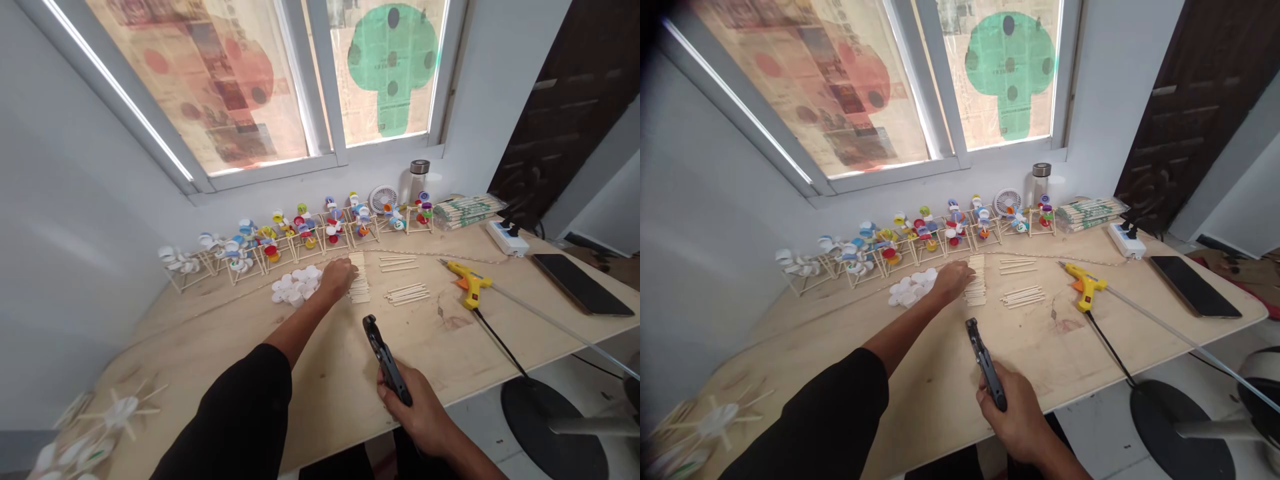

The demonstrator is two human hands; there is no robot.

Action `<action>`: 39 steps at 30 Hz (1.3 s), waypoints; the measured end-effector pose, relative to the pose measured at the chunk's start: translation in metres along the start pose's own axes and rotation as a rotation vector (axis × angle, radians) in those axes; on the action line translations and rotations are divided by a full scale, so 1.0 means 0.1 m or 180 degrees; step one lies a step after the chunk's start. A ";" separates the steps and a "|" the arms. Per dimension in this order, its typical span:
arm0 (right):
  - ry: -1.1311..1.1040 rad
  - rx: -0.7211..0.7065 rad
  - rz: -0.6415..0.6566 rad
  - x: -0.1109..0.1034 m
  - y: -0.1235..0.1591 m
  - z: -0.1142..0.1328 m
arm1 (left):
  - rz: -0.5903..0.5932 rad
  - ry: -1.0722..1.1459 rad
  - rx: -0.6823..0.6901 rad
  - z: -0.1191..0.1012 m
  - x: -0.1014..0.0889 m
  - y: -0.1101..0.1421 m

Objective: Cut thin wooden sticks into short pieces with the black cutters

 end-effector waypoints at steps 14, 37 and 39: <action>-0.1166 0.0181 0.0093 -0.02 0.06 -0.14 | 0.0301 0.0158 0.0065 -0.56 0.09 0.16; -0.1769 0.0323 -0.0170 -0.19 0.08 -0.24 | 0.0534 0.0628 0.0282 -1.06 0.26 0.02; -0.1814 0.0347 -0.0166 -0.18 0.09 -0.26 | 0.0452 0.0816 0.0199 -1.03 0.23 0.04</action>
Point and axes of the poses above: each hand's wrist, its own y-axis away from the middle knuckle, its own x-axis out of the palm, z = x × y, the point moved 8 cm from there along -y, towards the middle knuckle, and after that the axes turned 11 degrees about x, right-handed, at the moved point
